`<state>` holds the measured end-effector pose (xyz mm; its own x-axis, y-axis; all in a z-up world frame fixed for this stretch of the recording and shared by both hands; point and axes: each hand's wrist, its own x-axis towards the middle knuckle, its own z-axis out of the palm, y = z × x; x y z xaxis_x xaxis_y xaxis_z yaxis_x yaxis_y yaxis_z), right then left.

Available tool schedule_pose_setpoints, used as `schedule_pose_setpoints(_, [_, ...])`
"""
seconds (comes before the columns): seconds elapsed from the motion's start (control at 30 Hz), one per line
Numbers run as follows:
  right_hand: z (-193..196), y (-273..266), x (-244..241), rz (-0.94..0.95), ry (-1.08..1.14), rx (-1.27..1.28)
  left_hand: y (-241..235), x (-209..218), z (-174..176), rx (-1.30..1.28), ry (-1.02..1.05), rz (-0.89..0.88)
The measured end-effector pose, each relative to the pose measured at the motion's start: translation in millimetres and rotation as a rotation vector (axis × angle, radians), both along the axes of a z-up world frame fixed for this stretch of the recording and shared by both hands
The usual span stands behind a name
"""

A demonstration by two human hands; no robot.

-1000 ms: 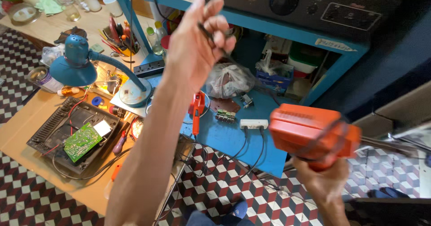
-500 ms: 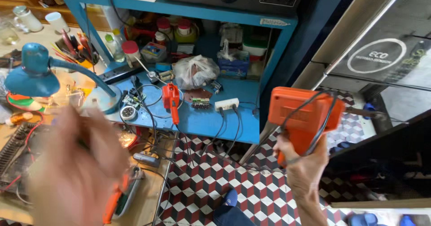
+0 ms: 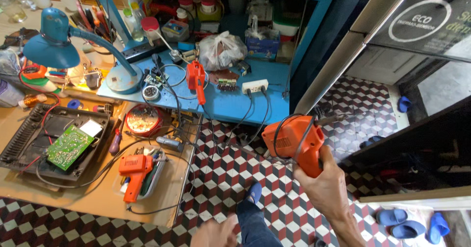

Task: The person uses a heat gun to apply heat to a green circuit board with a heatsink, then connects multimeter probes to test the board. The person unplugs and replugs the heat gun cord and continues heating the board.

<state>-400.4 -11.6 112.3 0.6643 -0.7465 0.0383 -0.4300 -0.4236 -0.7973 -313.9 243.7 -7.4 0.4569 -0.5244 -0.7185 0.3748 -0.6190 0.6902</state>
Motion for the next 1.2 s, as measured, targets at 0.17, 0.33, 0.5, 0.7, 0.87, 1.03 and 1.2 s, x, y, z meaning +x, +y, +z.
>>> schedule_pose_setpoints(0.17, [-13,31,-6,0.1,0.026,0.092,-24,15,70,-0.342,-0.654,0.297])
schedule_pose_setpoints(0.33, [-29,55,-3,0.224,-0.093,0.17,-49,29,115,-0.624,-1.23,0.165])
schedule_pose_setpoints(0.5, [-35,55,-2,0.359,0.016,0.324,-35,61,97,-0.762,-0.021,0.091])
schedule_pose_setpoints(0.7, [-51,50,0,0.391,-0.014,0.281,-29,38,64,-0.828,0.016,0.281])
schedule_pose_setpoints(0.87, [-90,61,-19,0.019,-0.48,-0.005,-49,24,84,-0.779,-0.156,0.604])
schedule_pose_setpoints(1.03, [-143,104,4,0.035,-0.225,0.885,-44,20,94,-0.847,-0.185,0.644])
schedule_pose_setpoints(1.2, [-117,87,-8,0.532,0.121,0.616,-33,32,106,-0.602,-0.49,0.565])
